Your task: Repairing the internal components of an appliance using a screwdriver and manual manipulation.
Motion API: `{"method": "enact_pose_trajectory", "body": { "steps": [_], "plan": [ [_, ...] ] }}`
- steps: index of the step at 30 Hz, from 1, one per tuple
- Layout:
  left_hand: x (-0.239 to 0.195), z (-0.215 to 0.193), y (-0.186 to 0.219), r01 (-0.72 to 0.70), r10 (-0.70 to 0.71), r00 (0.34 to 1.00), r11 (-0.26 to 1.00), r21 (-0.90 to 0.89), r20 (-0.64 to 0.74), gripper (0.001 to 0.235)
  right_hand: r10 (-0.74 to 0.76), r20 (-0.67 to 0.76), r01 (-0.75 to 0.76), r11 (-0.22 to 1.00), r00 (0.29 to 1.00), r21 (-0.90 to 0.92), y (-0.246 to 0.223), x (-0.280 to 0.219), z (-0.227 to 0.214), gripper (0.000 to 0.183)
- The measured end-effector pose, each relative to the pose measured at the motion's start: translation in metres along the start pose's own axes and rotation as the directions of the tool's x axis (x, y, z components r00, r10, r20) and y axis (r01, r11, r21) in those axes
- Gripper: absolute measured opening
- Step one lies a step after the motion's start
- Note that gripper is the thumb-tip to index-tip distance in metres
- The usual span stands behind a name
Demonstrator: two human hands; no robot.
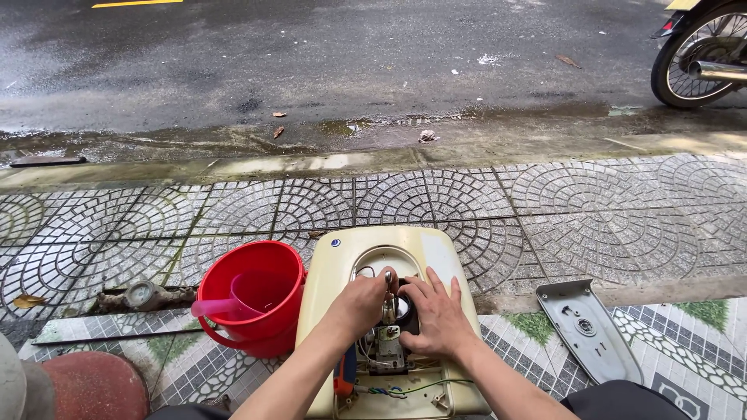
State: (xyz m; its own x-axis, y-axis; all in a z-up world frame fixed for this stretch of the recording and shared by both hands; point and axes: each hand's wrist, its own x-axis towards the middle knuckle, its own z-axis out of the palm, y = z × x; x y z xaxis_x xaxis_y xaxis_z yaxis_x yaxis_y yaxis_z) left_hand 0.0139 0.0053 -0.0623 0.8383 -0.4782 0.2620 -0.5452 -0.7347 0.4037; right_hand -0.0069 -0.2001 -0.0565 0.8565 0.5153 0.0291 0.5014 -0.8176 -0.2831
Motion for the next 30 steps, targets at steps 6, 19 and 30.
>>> {"method": "enact_pose_trajectory", "body": {
  "steps": [6, 19, 30],
  "plan": [
    [-0.003, -0.032, 0.020, 0.176, -0.193, 0.973, 0.976, -0.129, -0.128, 0.014, 0.010, 0.013, -0.010, 1.000, 1.000, -0.011, -0.001, 0.000, -0.002, 0.074],
    [-0.019, -0.059, 0.015, 0.216, -0.295, 0.937, 0.911, -0.353, -0.189, 0.011, 0.039, 0.134, -0.012, 0.981, 0.990, -0.194, -0.006, 0.002, -0.004, 0.082],
    [-0.014, -0.066, 0.027, 0.298, -0.334, 0.942, 0.884, -0.361, -0.041, 0.016, -0.038, -0.081, 0.028, 0.993, 0.996, -0.118, 0.024, 0.005, 0.028, 0.102]
  ]
}}
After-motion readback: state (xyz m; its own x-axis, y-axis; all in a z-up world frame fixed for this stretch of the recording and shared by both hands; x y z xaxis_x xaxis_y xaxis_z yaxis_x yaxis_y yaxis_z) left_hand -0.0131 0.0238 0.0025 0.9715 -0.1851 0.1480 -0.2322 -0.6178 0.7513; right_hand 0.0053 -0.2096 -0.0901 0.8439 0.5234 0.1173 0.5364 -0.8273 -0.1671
